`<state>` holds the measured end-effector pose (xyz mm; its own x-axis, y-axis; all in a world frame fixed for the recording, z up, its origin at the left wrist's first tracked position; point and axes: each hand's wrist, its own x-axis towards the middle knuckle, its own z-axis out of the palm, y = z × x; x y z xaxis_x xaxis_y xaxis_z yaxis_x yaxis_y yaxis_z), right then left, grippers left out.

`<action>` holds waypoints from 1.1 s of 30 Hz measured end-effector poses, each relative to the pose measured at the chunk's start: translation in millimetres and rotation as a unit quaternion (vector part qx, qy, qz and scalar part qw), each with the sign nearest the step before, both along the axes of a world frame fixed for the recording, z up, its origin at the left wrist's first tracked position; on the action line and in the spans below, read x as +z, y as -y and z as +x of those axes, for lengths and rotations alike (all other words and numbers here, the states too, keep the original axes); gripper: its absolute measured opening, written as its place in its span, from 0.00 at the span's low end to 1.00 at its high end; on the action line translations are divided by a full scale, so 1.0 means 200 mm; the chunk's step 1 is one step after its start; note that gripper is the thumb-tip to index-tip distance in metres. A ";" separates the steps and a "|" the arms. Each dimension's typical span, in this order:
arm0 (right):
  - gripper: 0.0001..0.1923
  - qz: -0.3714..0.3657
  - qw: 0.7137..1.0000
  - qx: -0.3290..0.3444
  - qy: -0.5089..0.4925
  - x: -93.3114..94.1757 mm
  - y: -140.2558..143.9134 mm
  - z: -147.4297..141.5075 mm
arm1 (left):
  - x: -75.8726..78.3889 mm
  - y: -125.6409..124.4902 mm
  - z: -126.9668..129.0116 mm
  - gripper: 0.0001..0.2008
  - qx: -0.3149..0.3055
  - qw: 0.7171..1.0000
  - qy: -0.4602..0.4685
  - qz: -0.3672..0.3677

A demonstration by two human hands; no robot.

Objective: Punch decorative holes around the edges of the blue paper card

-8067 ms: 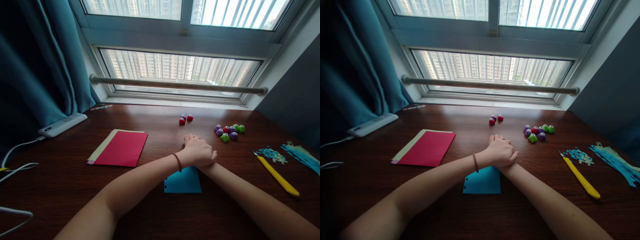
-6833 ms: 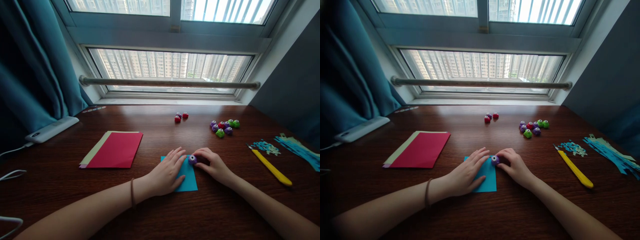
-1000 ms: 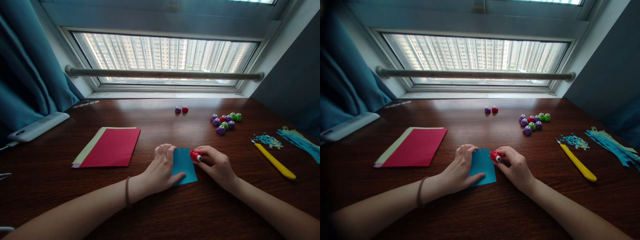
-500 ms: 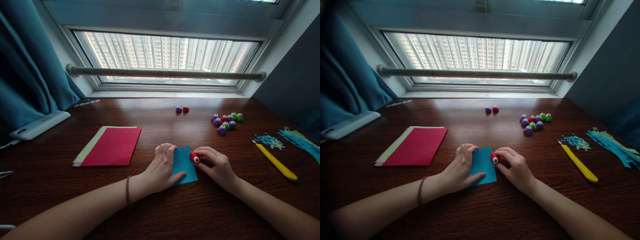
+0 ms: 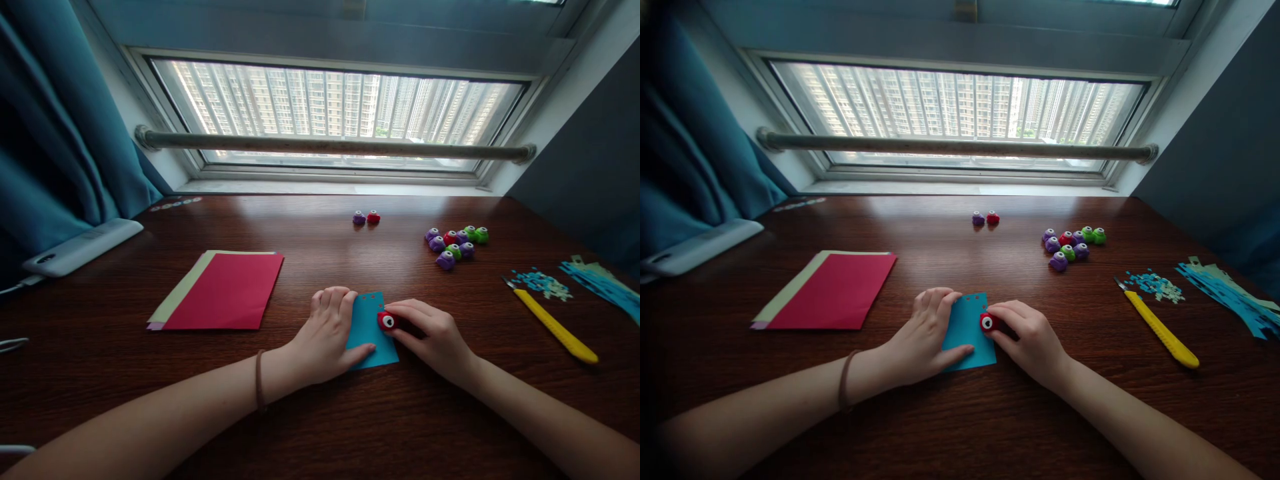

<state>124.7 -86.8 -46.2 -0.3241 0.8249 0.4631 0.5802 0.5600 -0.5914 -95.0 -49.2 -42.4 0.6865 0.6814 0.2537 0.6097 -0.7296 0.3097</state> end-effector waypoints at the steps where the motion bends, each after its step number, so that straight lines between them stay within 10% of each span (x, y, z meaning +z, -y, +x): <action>1: 0.13 -0.001 1.000 0.000 0.000 0.00 0.00 0.00 | 0.00 0.00 0.00 0.35 0.001 1.000 -0.004 -0.002; 33: 0.13 -0.048 0.998 -0.023 -0.021 0.00 -0.03 0.01 | 0.03 0.01 -0.01 0.32 0.004 0.999 -0.039 0.010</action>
